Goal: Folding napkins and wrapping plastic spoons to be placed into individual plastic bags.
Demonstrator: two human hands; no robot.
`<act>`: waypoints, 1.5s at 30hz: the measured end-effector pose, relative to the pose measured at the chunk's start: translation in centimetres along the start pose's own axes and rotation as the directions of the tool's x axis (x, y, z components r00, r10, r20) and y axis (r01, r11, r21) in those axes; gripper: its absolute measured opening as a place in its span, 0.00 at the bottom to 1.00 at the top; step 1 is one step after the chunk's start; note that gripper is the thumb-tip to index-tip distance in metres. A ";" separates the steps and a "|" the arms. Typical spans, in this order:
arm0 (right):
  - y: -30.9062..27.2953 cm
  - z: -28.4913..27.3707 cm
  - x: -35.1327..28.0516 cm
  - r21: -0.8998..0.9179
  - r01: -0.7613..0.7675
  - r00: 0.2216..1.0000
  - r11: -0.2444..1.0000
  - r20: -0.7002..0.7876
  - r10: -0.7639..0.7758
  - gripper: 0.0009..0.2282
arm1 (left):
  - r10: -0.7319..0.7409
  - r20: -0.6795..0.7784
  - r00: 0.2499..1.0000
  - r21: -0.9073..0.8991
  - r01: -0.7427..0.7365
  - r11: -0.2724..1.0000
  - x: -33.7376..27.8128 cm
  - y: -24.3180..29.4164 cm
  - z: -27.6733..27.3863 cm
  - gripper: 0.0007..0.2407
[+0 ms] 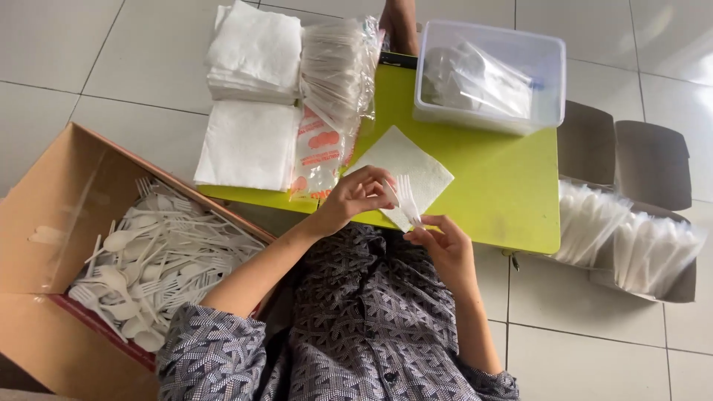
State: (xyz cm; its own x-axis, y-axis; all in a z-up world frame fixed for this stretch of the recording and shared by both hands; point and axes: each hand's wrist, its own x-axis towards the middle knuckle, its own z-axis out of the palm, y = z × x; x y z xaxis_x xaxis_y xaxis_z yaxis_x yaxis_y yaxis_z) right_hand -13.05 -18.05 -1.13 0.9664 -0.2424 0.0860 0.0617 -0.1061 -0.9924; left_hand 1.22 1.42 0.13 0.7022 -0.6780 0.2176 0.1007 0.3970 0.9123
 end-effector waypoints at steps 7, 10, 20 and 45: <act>0.3 0.7 -0.8 -0.059 -0.085 0.996 0.995 0.035 0.087 0.09 | 0.023 -0.032 0.999 0.072 -0.021 0.997 -0.4 -0.6 0.4 0.10; 1.1 0.8 -0.9 -0.029 -0.051 0.999 0.998 0.001 0.051 0.11 | 0.144 -0.010 0.990 0.128 -0.142 0.982 -0.1 -0.5 0.0 0.10; -0.4 2.1 0.5 -0.579 0.488 0.800 0.653 -0.002 -0.600 0.04 | 0.038 -0.247 0.968 0.057 -0.025 0.998 0.1 -2.4 -2.6 0.13; -0.8 1.2 2.4 -0.584 0.477 0.804 0.657 -0.012 -0.595 0.04 | -0.104 -0.199 0.975 -0.008 0.104 0.995 0.5 -2.2 -3.0 0.15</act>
State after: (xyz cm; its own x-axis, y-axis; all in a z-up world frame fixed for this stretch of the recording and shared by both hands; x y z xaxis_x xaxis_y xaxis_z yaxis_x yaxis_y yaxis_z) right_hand -10.52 -17.36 -0.20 0.7373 -0.1435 0.6602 0.3553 -0.7488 -0.5595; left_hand 3.44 2.05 -2.78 0.8139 -0.5790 0.0485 0.1791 0.3293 0.9271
